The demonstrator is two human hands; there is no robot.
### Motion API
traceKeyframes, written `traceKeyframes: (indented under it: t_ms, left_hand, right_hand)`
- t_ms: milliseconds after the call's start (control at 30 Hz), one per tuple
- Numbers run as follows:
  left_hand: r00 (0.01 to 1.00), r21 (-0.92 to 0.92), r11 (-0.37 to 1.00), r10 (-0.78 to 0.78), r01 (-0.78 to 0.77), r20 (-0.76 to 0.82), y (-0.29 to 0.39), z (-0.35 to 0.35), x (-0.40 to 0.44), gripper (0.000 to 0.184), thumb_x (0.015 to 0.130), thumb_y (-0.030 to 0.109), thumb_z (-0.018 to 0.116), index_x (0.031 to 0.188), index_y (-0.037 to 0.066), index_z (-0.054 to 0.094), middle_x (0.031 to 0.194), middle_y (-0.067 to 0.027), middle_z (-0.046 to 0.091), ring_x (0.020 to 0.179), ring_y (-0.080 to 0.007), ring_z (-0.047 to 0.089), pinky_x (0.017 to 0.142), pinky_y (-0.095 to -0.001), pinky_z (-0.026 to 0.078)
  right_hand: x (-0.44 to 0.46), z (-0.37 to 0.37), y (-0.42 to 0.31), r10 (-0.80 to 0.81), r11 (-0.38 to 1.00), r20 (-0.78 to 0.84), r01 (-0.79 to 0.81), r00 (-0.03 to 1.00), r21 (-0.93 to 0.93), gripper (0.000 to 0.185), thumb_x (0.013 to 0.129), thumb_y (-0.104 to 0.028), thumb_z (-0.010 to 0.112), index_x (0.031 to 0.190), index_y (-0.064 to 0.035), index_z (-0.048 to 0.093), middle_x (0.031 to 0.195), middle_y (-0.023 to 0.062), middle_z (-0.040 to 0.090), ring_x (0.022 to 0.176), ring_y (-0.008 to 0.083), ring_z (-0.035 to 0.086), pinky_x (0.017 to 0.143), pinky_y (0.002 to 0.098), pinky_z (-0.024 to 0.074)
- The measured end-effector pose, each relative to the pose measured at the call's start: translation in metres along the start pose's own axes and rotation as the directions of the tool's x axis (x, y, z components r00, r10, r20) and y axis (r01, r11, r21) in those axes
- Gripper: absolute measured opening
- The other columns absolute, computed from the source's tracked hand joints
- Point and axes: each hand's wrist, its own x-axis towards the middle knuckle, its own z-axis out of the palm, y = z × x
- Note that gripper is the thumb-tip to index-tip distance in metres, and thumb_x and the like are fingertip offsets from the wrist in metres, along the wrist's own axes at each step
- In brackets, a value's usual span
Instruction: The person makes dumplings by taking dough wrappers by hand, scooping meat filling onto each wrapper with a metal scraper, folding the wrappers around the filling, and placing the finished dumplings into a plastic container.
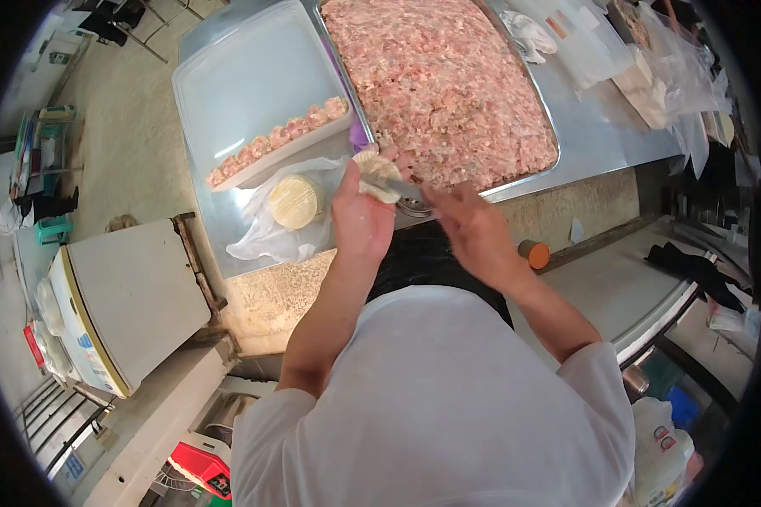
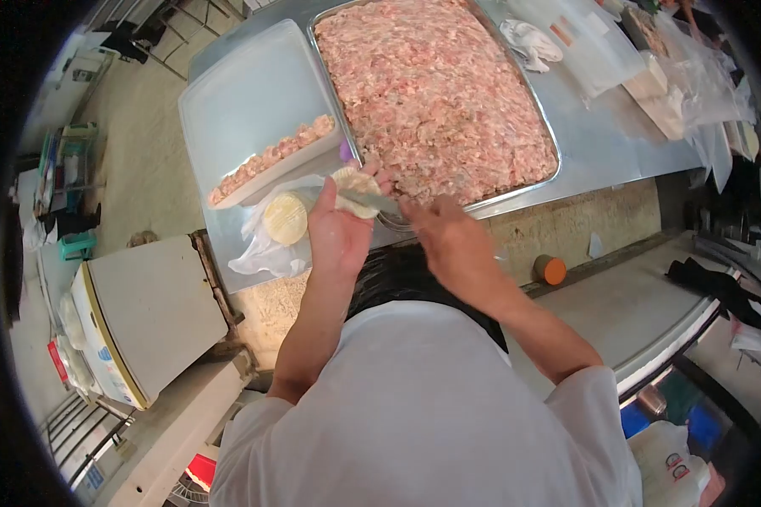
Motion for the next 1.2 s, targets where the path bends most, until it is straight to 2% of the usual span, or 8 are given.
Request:
traceKeyframes:
  t_ms: [167,300,400,500,733,933,1067,1200]
  left_hand:
    - [0.981,-0.062,0.981,0.179,-0.184,-0.074,0.013,-0.041,0.02,0.046,0.111,0.035,0.032,0.13,-0.001,0.052,0.116,-0.0161,0.063,0.108,-0.0329,0.062,0.1,-0.0476,0.05]
    - [0.998,-0.042,0.998,0.055,-0.055,0.006,0.045,-0.055,0.008,0.045,0.109,0.039,0.035,0.129,0.002,0.053,0.11,-0.015,0.063,0.088,-0.0258,0.061,0.081,-0.0439,0.054]
    - [0.926,-0.204,0.973,-0.028,0.112,0.377,0.05,-0.075,0.007,0.045,0.109,0.039,0.035,0.131,0.003,0.052,0.108,-0.0164,0.063,0.096,-0.0299,0.063,0.085,-0.0454,0.054]
    - [0.998,-0.012,0.999,0.03,-0.031,-0.051,0.043,-0.056,-0.013,0.047,0.109,0.038,0.034,0.135,0.001,0.047,0.11,-0.0196,0.062,0.107,-0.0375,0.063,0.094,-0.0501,0.053]
    - [0.963,-0.125,0.986,0.075,-0.11,-0.258,0.034,-0.058,-0.026,0.049,0.11,0.038,0.033,0.135,-0.004,0.042,0.119,-0.0226,0.063,0.117,-0.0416,0.06,0.107,-0.0545,0.047]
    - [0.99,-0.051,0.998,0.035,-0.043,-0.138,0.028,-0.069,-0.024,0.049,0.11,0.038,0.032,0.132,-0.004,0.048,0.126,-0.0217,0.061,0.12,-0.0363,0.06,0.105,-0.0508,0.047]
    - [0.994,-0.049,0.998,0.022,-0.027,-0.103,0.027,-0.053,-0.022,0.05,0.11,0.038,0.033,0.132,-0.004,0.05,0.125,-0.0203,0.063,0.121,-0.0346,0.059,0.105,-0.0487,0.047]
    - [0.998,-0.096,0.995,0.009,-0.002,0.07,0.017,-0.038,-0.016,0.052,0.109,0.038,0.034,0.134,-0.005,0.049,0.129,-0.0231,0.061,0.124,-0.0395,0.057,0.107,-0.0536,0.045]
  right_hand:
    - [0.016,-0.027,0.008,0.043,0.968,0.168,0.0,0.985,-0.251,0.036,0.085,0.0,0.061,0.119,-0.009,0.07,0.086,0.019,0.063,0.078,0.0401,0.067,0.066,0.0486,0.0544]
    - [0.067,-0.022,0.048,0.059,0.904,0.121,-0.001,0.991,-0.427,0.031,0.083,-0.001,0.062,0.113,-0.0066,0.07,0.088,0.0203,0.068,0.082,0.0404,0.07,0.067,0.0486,0.0554]
    - [0.083,-0.011,0.048,0.016,0.892,0.251,0.099,0.968,-0.441,0.033,0.082,0.0,0.061,0.114,-0.0053,0.068,0.086,0.0199,0.069,0.084,0.0402,0.07,0.071,0.0496,0.0556]
    - [0.079,-0.012,0.034,0.056,0.863,0.364,0.138,0.93,-0.486,0.032,0.082,0.001,0.059,0.113,-0.0028,0.065,0.084,0.0194,0.069,0.084,0.0395,0.07,0.072,0.0505,0.0554]
    - [0.043,-0.019,0.028,-0.009,0.879,0.353,0.175,0.936,-0.443,0.019,0.083,-0.002,0.061,0.101,-0.0006,0.064,0.081,0.0196,0.069,0.078,0.0392,0.07,0.065,0.0496,0.0557]
    - [0.01,-0.021,0.031,0.082,0.934,0.357,0.053,0.93,-0.354,0.019,0.082,0.002,0.06,0.101,-0.0002,0.063,0.079,0.0203,0.068,0.076,0.0408,0.068,0.067,0.0509,0.053]
    - [-0.004,-0.027,0.04,0.191,0.978,0.342,-0.209,0.92,0.015,0.018,0.09,0.002,0.057,0.106,-0.0007,0.066,0.078,0.0178,0.067,0.073,0.0361,0.066,0.065,0.0453,0.0511]
    - [-0.01,-0.038,0.025,0.345,0.752,0.445,-0.527,0.826,0.395,0.024,0.097,-0.002,0.058,0.119,-0.0023,0.068,0.083,0.0158,0.065,0.07,0.0312,0.063,0.065,0.0395,0.0498]
